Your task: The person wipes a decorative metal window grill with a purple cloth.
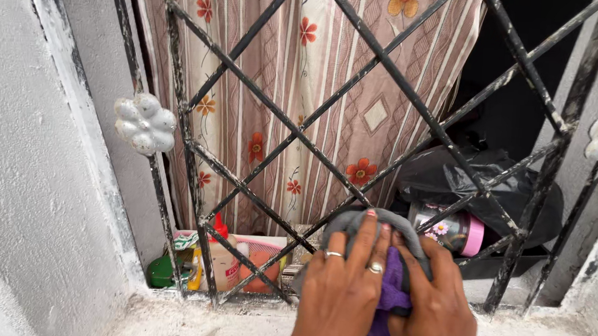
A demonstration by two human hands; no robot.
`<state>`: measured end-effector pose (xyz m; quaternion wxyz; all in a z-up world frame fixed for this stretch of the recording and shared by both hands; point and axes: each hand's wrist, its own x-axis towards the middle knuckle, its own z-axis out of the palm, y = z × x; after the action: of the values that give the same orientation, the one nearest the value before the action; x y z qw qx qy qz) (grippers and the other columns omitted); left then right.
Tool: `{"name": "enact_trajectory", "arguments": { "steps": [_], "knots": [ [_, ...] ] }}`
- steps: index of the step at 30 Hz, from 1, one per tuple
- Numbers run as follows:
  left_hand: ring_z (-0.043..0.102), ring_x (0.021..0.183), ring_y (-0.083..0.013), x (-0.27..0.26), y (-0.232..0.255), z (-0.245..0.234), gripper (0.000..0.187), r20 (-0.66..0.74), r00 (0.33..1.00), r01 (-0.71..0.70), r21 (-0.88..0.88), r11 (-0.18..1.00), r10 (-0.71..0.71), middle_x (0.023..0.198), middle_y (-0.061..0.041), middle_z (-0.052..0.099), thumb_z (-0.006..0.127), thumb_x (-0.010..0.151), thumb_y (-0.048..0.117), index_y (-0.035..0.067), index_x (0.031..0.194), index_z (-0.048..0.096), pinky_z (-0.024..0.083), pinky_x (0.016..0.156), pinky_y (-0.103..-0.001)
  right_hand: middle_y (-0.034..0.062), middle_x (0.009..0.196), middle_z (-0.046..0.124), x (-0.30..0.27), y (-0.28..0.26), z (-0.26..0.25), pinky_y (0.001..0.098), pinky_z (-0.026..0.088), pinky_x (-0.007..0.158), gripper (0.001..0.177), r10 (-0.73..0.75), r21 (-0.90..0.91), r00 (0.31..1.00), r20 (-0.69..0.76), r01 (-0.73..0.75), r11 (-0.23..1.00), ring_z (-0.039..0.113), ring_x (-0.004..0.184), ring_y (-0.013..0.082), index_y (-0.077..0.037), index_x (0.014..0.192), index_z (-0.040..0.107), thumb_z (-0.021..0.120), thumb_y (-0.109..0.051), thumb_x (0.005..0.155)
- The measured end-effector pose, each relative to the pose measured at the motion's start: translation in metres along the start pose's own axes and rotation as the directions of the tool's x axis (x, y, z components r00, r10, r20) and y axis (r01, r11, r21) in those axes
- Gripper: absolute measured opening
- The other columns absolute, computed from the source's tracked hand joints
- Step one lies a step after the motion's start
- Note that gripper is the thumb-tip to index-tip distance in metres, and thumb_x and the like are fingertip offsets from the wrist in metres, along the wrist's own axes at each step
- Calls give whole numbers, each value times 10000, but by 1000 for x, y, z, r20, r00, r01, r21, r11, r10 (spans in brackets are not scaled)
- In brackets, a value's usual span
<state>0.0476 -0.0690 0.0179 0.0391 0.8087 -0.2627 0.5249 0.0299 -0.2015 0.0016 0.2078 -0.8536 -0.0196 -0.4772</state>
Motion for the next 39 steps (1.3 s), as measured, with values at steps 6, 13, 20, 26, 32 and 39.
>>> {"name": "enact_trajectory", "arguments": {
  "steps": [6,13,20,26,32,39],
  "knots": [
    [584,1048,-292,-10,9,12,535,30,1000,-6,-73,997,8,1483,-147,534,602,859,162,66,1383,646,541,796,-404,58,1318,576,-9,13,2,420,545,914,941,46,-14,997,56,-45,999,597,1225,308,-275,1351,656,738,1,455],
    [597,1085,-311,-3,-18,-24,579,-66,992,96,-111,989,-103,1410,-139,567,630,807,80,50,1386,620,561,819,-411,99,1299,589,5,-33,-6,432,535,925,813,-124,107,986,-110,136,985,602,1203,349,-172,1307,648,690,41,524],
    [599,1070,-299,3,4,-12,570,6,1000,-1,-67,998,2,1373,-147,575,627,825,124,22,1385,607,543,750,-389,51,1285,597,1,-10,-17,415,543,879,813,-27,39,1000,-3,27,999,602,1203,313,-181,1265,655,685,44,484],
    [591,1056,-265,-14,51,33,514,140,987,-70,-88,994,82,1314,-105,599,601,868,165,37,1363,653,537,729,-382,4,1379,576,-31,87,0,390,540,937,889,143,-63,963,230,-131,989,597,1228,268,-277,1343,640,760,-26,499],
    [582,1064,-289,-21,67,47,505,280,955,-41,-198,979,96,1275,-112,599,587,883,147,43,1370,666,547,757,-403,65,1374,538,-41,129,11,390,494,1058,1053,179,-127,884,431,-137,982,583,1275,297,-301,1458,594,825,-129,445],
    [597,1119,-298,-5,40,7,539,31,999,22,-94,995,-19,1350,-132,579,616,837,127,37,1367,652,555,845,-400,32,1349,620,-22,48,-6,402,536,974,858,-26,91,1000,-8,26,996,629,1248,296,-213,1335,653,682,-27,497]
  ]
}}
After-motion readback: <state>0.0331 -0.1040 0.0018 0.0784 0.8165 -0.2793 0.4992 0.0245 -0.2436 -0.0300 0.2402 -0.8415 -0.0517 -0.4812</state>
